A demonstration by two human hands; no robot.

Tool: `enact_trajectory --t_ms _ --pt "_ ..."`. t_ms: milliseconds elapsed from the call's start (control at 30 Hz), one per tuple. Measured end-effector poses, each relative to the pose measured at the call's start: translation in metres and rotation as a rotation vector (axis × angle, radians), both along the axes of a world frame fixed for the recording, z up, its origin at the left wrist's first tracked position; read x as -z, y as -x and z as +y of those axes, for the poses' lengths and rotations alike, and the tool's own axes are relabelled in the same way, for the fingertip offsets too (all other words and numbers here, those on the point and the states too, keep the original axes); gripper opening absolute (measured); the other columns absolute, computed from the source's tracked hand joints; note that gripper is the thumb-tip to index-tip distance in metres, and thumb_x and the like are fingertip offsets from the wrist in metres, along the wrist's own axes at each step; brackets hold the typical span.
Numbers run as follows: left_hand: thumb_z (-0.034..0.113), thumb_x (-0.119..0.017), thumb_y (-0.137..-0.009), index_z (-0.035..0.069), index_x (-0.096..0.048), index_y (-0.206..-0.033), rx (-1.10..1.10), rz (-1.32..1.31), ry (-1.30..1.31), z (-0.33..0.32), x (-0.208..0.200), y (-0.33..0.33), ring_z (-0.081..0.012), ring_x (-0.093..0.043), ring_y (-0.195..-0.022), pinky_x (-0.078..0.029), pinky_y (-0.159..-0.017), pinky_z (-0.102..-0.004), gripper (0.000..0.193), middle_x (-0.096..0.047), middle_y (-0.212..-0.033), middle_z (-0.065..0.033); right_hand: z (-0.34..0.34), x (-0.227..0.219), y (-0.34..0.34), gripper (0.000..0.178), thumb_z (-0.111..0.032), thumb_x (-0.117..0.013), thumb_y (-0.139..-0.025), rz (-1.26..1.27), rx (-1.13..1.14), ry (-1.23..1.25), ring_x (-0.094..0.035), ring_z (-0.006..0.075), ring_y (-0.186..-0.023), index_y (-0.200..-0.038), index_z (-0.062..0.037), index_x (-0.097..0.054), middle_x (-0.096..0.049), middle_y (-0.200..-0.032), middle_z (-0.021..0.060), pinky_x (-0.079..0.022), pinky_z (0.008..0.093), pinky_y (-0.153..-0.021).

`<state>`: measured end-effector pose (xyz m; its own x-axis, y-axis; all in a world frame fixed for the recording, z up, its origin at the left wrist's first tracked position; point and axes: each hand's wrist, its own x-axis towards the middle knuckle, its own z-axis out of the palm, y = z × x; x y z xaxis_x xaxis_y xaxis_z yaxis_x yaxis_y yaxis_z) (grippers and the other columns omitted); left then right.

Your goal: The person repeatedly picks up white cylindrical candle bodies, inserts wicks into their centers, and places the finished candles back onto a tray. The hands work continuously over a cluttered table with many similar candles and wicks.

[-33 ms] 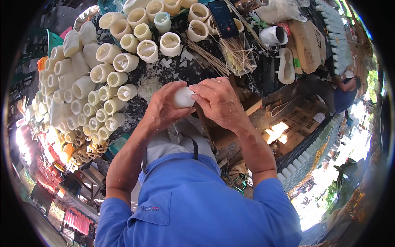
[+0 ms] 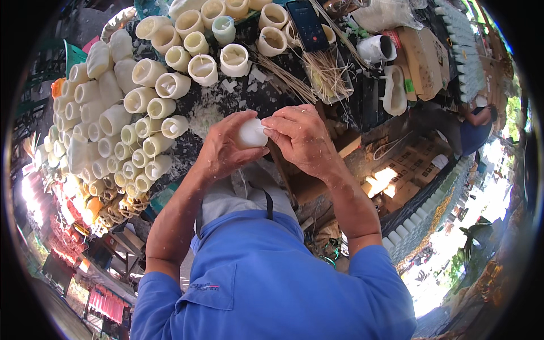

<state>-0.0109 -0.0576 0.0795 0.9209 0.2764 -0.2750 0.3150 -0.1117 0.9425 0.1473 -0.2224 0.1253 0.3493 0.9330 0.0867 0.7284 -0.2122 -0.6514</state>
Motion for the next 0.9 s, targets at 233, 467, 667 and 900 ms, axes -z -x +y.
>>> enact_trajectory --t_ms 233,467,667,900 --pt "0.02 -0.094 -0.091 0.005 -0.061 -0.148 -0.037 0.109 0.236 0.001 0.005 0.002 -0.0151 -0.073 -0.107 -0.062 -0.096 -0.0346 0.067 -0.077 -0.123 -0.0082 -0.003 0.01 -0.006 0.023 -0.009 -0.077 -0.098 0.069 0.022 0.116 -0.075 0.0276 -0.097 -0.121 -0.0066 -0.081 -0.078 -0.107 0.0094 -0.055 0.0411 -0.092" --pt "0.033 -0.064 -0.115 0.005 -0.063 -0.134 -0.642 -0.007 1.146 -0.003 0.041 0.0 -0.0273 -0.076 -0.113 -0.063 -0.101 -0.0428 0.034 -0.075 -0.126 -0.0121 -0.04 0.057 0.011 0.039 0.0 -0.074 -0.102 0.781 0.375 0.111 -0.07 0.0105 -0.104 -0.14 -0.0056 -0.074 -0.075 -0.122 0.0045 -0.058 0.029 -0.094" --pt "0.049 -0.055 -0.117 0.003 -0.065 -0.139 -0.761 0.119 1.454 -0.027 0.073 -0.003 -0.0335 -0.073 -0.122 -0.054 -0.115 -0.0542 0.052 -0.076 -0.13 -0.0147 -0.033 0.111 0.07 0.078 -0.006 -0.092 -0.085 0.568 0.372 -0.271 -0.072 0.0244 -0.12 -0.156 -0.006 -0.06 -0.068 -0.143 0.0134 -0.058 0.0371 -0.107" --pt "0.043 -0.067 -0.112 0.006 -0.077 -0.125 -0.565 0.435 0.678 -0.016 0.09 0.011 -0.0102 -0.066 -0.098 -0.052 -0.08 -0.0322 0.04 -0.076 -0.112 -0.0021 -0.037 0.123 0.068 0.079 -0.009 -0.099 -0.081 0.829 0.524 -0.144 -0.072 0.0284 -0.127 -0.15 -0.0041 -0.062 -0.069 -0.143 0.015 -0.061 0.0417 -0.107"
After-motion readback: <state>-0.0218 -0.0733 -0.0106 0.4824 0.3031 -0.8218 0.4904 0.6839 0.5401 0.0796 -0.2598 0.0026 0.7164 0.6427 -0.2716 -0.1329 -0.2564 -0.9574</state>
